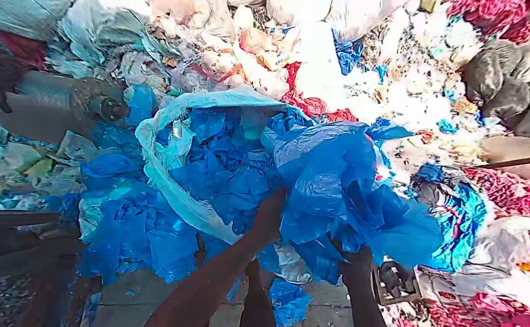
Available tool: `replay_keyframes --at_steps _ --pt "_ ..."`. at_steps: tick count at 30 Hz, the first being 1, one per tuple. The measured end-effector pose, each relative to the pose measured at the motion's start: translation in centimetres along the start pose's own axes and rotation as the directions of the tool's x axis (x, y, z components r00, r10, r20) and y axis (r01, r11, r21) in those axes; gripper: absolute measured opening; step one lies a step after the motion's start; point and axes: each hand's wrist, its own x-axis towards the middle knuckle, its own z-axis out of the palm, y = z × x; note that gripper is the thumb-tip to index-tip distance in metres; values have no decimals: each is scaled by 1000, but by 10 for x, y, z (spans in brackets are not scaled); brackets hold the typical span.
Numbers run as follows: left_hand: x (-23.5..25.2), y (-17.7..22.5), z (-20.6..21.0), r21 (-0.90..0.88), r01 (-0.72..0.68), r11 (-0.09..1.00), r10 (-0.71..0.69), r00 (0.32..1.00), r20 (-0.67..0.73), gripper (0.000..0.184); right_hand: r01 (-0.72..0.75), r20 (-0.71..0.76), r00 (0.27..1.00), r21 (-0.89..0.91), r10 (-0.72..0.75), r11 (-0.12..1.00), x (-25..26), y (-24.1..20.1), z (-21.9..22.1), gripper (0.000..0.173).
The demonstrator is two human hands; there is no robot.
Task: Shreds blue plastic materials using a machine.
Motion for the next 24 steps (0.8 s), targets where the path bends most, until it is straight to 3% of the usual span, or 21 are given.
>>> replay_keyframes --at_steps 2,5,8,10,12,15,17,19,20,24 --pt "-22 37 -48 -3 -50 999 49 996 -79 59 75 -30 997 90 -72 993 -28 -42 -11 71" --pt "-57 78 -111 25 -118 993 121 976 -181 57 154 -73 987 130 -145 980 -86 -113 -31 65" --pt "-95 120 -176 103 -93 990 113 971 -209 73 224 -67 974 184 -216 957 -133 -171 -45 59" --pt "-127 141 -213 124 -44 991 69 976 -206 87 267 -31 962 333 -273 904 -160 -195 -51 68" --pt "-159 150 -239 139 -18 990 54 963 -263 89 237 21 958 498 -285 834 -188 -220 -56 74" --pt "-225 157 -263 149 16 989 45 916 -399 82 233 140 920 555 -366 799 -245 -254 -69 73" --pt "-286 167 -270 52 70 996 -40 897 -440 61 292 213 871 500 -442 816 -286 -263 -79 67" --pt "-318 156 -264 93 43 995 20 804 -594 52 354 254 823 470 -508 809 -310 -256 -77 64" --pt "-332 149 -263 110 33 993 47 755 -654 55 375 263 798 487 -543 788 -316 -251 -71 63" --pt "-399 147 -262 66 206 976 -101 704 -703 85 388 388 701 496 -598 777 -363 -239 -75 56"
